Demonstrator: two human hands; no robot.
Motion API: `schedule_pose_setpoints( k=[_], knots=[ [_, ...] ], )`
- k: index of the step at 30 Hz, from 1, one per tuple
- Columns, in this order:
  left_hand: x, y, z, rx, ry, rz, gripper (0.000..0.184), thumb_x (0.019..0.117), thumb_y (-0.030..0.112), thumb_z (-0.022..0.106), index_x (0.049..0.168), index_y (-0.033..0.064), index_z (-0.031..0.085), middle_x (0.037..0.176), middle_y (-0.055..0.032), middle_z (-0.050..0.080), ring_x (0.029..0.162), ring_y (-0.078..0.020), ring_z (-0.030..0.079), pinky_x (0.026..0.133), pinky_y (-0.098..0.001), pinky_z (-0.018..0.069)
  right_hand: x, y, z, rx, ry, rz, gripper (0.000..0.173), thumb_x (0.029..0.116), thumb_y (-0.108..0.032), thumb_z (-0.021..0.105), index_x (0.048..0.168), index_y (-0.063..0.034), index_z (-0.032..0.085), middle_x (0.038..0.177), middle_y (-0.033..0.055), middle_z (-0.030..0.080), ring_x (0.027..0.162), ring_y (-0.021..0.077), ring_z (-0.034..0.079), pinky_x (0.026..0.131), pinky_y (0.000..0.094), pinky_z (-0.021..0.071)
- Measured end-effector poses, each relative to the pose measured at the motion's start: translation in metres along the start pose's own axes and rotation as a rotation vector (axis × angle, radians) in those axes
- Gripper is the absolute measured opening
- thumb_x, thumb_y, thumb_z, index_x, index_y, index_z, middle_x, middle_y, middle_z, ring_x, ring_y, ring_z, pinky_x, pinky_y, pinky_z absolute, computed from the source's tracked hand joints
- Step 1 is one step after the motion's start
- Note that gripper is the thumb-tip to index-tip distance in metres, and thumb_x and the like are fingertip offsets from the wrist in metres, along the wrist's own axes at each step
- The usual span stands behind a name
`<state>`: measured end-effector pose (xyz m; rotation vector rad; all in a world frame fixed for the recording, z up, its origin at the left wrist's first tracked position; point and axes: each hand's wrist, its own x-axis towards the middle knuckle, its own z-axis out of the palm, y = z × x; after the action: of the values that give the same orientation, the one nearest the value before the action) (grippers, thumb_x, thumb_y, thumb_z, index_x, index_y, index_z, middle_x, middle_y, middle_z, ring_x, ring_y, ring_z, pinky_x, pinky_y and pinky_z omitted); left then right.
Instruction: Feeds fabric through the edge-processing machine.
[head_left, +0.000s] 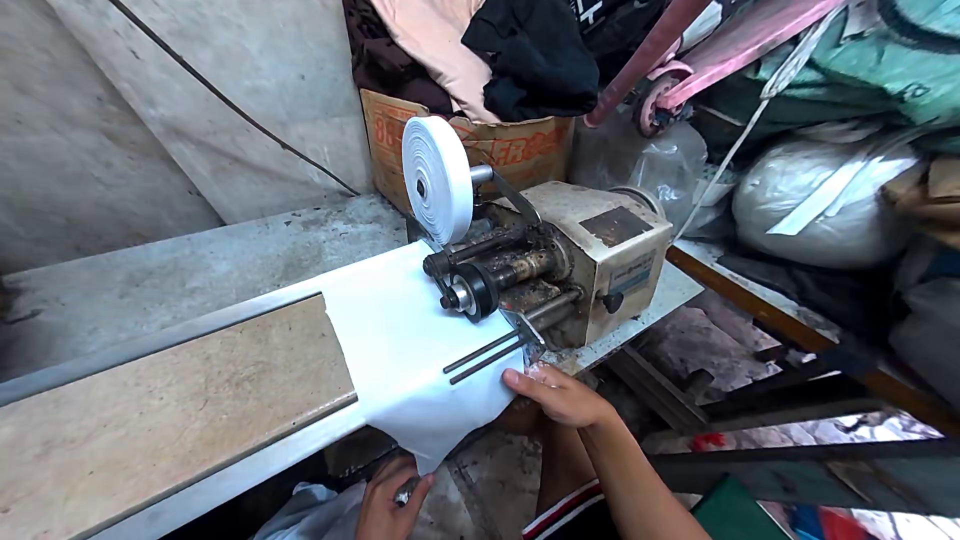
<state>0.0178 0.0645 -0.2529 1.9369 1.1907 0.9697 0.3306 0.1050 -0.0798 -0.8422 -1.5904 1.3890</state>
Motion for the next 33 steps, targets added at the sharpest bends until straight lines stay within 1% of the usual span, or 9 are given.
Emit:
schedule_pose_setpoints(
  k=[1,5,9,12,14,18,22,29,33],
  knots=[
    [-0.0001,0.0001,-0.0001,-0.004,-0.004,-0.001,0.027,0.0918,0.036,0.074,0.089,0.0099,0.079,0.103,-0.0029,0.076,0.102,-0.0107,0.071,0.095,-0.0337,0.0574,-0.0003,0.0002,-0.0001,0.018,-0.002,0.000,0.030,0.1099,-0.031,0.045,0.109,-0.0141,0.070,0.099,-0.0106,0.074,0.094,-0.0008,0.069,0.088,0.0242,0.0579],
    [-0.0001,-0.0009,0.0003,-0.014,-0.001,0.006,0.026,0.0919,0.035,0.075,0.089,0.0094,0.079,0.104,-0.0027,0.076,0.103,-0.0100,0.070,0.095,-0.0326,0.0575,-0.0008,0.0012,-0.0004,0.021,0.013,0.019,0.029,0.1094,-0.033,0.046,0.109,-0.0153,0.069,0.097,-0.0116,0.074,0.089,-0.0023,0.068,0.081,0.0213,0.0575],
    [0.0000,-0.0011,-0.0001,-0.044,-0.008,0.022,0.022,0.0927,0.032,0.074,0.095,0.0117,0.080,0.107,-0.0012,0.076,0.106,-0.0087,0.069,0.097,-0.0316,0.0569,-0.0010,0.0032,-0.0012,0.027,0.007,-0.003,0.029,0.1097,-0.033,0.046,0.109,-0.0154,0.069,0.099,-0.0106,0.074,0.092,-0.0008,0.068,0.083,0.0232,0.0579],
    [0.0000,-0.0011,0.0001,-0.053,-0.011,0.022,0.020,0.0929,0.032,0.074,0.096,0.0135,0.080,0.108,0.0005,0.076,0.106,-0.0083,0.069,0.097,-0.0316,0.0568,-0.0011,0.0025,-0.0002,0.041,0.012,-0.013,0.029,0.1098,-0.031,0.046,0.111,-0.0145,0.070,0.102,-0.0096,0.075,0.096,0.0007,0.069,0.089,0.0255,0.0582],
    [-0.0002,-0.0009,0.0005,-0.060,-0.012,0.011,0.020,0.0925,0.032,0.074,0.096,0.0130,0.080,0.109,-0.0003,0.076,0.107,-0.0097,0.069,0.097,-0.0331,0.0570,-0.0010,0.0033,-0.0001,0.045,0.012,-0.023,0.029,0.1098,-0.031,0.046,0.113,-0.0138,0.069,0.103,-0.0088,0.075,0.098,0.0016,0.069,0.092,0.0270,0.0578],
    [-0.0003,-0.0027,0.0006,-0.080,-0.026,0.010,0.018,0.0934,0.030,0.074,0.098,0.0139,0.081,0.111,0.0008,0.075,0.109,-0.0095,0.069,0.098,-0.0332,0.0570,-0.0007,0.0050,-0.0009,0.052,0.006,-0.023,0.029,0.1095,-0.033,0.047,0.113,-0.0144,0.069,0.102,-0.0087,0.075,0.097,0.0017,0.069,0.091,0.0267,0.0581],
    [-0.0004,-0.0019,0.0007,-0.068,-0.023,0.009,0.019,0.0934,0.031,0.073,0.097,0.0135,0.081,0.109,0.0008,0.076,0.108,-0.0089,0.069,0.097,-0.0321,0.0568,-0.0015,0.0061,-0.0013,0.040,0.014,-0.018,0.030,0.1095,-0.034,0.046,0.111,-0.0141,0.069,0.100,-0.0089,0.074,0.094,0.0008,0.069,0.087,0.0255,0.0581],
    [-0.0002,-0.0022,0.0010,-0.059,-0.033,0.003,0.018,0.0938,0.031,0.073,0.099,0.0153,0.081,0.111,0.0021,0.075,0.109,-0.0084,0.069,0.098,-0.0323,0.0570,-0.0012,0.0058,-0.0013,0.040,0.000,-0.017,0.031,0.1100,-0.033,0.046,0.111,-0.0135,0.070,0.102,-0.0081,0.075,0.097,0.0016,0.069,0.090,0.0270,0.0579],
    [0.0001,-0.0030,0.0017,-0.056,-0.031,0.014,0.019,0.0940,0.031,0.073,0.097,0.0149,0.081,0.110,0.0021,0.076,0.108,-0.0083,0.069,0.098,-0.0324,0.0569,0.0000,0.0033,-0.0007,0.011,-0.009,-0.012,0.032,0.1103,-0.032,0.045,0.111,-0.0124,0.070,0.102,-0.0082,0.075,0.098,0.0013,0.069,0.092,0.0274,0.0577]
  ],
)
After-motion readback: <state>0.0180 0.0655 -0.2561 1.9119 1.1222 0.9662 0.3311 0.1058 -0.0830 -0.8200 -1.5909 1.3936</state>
